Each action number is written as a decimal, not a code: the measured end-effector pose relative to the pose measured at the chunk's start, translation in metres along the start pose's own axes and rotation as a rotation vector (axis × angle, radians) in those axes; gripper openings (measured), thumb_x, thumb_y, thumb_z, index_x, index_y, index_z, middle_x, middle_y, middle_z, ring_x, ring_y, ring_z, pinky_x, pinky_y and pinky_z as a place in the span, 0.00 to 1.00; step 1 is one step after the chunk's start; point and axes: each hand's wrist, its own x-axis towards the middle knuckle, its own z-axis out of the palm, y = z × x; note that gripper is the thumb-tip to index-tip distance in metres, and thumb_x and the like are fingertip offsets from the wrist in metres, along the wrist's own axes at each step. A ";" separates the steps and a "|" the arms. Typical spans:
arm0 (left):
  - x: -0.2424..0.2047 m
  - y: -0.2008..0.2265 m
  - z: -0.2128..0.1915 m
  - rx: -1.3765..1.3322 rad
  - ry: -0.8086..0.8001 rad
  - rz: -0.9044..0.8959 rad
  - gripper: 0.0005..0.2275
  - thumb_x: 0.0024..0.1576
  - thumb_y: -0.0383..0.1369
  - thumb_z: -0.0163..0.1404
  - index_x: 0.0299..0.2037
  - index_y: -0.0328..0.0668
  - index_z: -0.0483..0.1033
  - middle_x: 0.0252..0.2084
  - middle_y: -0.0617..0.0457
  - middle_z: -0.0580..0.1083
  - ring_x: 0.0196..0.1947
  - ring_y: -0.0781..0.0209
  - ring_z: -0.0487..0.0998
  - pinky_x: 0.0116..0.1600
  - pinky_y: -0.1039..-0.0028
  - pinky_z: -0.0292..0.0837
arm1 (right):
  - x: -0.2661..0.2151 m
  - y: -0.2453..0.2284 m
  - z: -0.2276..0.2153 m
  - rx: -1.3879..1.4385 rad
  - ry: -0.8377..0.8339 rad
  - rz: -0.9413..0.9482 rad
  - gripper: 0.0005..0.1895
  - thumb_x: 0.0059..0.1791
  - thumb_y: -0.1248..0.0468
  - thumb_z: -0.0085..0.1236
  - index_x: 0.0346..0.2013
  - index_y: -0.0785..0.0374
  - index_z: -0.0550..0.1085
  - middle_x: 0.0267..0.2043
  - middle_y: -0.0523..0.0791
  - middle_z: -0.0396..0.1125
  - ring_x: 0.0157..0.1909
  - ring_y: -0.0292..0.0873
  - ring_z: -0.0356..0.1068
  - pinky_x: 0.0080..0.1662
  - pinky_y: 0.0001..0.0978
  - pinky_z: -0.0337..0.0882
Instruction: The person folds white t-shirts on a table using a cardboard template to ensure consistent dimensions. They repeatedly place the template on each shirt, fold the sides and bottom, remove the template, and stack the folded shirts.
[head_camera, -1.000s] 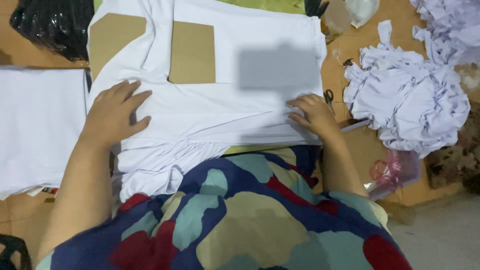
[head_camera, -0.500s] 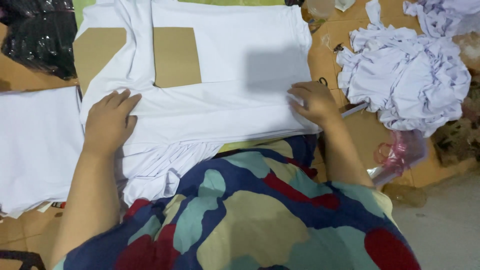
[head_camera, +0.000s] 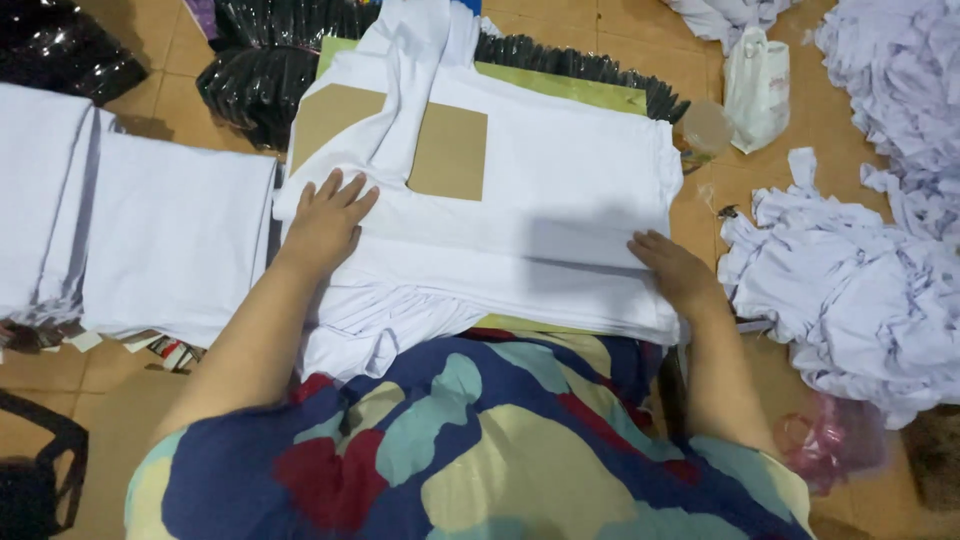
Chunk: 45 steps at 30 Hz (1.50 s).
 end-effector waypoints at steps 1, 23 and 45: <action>-0.006 0.008 -0.003 -0.008 -0.004 -0.006 0.27 0.60 0.30 0.50 0.72 0.61 0.63 0.76 0.53 0.60 0.77 0.47 0.52 0.74 0.47 0.47 | -0.007 0.009 -0.003 -0.005 -0.008 -0.004 0.29 0.51 0.66 0.52 0.69 0.46 0.67 0.75 0.38 0.58 0.78 0.42 0.51 0.74 0.36 0.55; -0.034 0.054 -0.006 -0.298 0.126 -0.025 0.28 0.63 0.40 0.49 0.73 0.44 0.60 0.75 0.32 0.54 0.75 0.31 0.50 0.73 0.42 0.45 | -0.015 -0.125 -0.100 0.576 -0.038 0.041 0.23 0.53 0.65 0.52 0.64 0.53 0.71 0.64 0.53 0.67 0.67 0.55 0.64 0.67 0.59 0.58; -0.017 0.019 -0.004 -0.583 0.020 -0.253 0.32 0.61 0.42 0.54 0.75 0.48 0.56 0.71 0.48 0.65 0.74 0.52 0.56 0.75 0.55 0.43 | 0.320 -0.274 -0.025 2.188 -0.229 0.108 0.19 0.51 0.60 0.65 0.55 0.64 0.76 0.55 0.54 0.73 0.56 0.53 0.75 0.60 0.55 0.73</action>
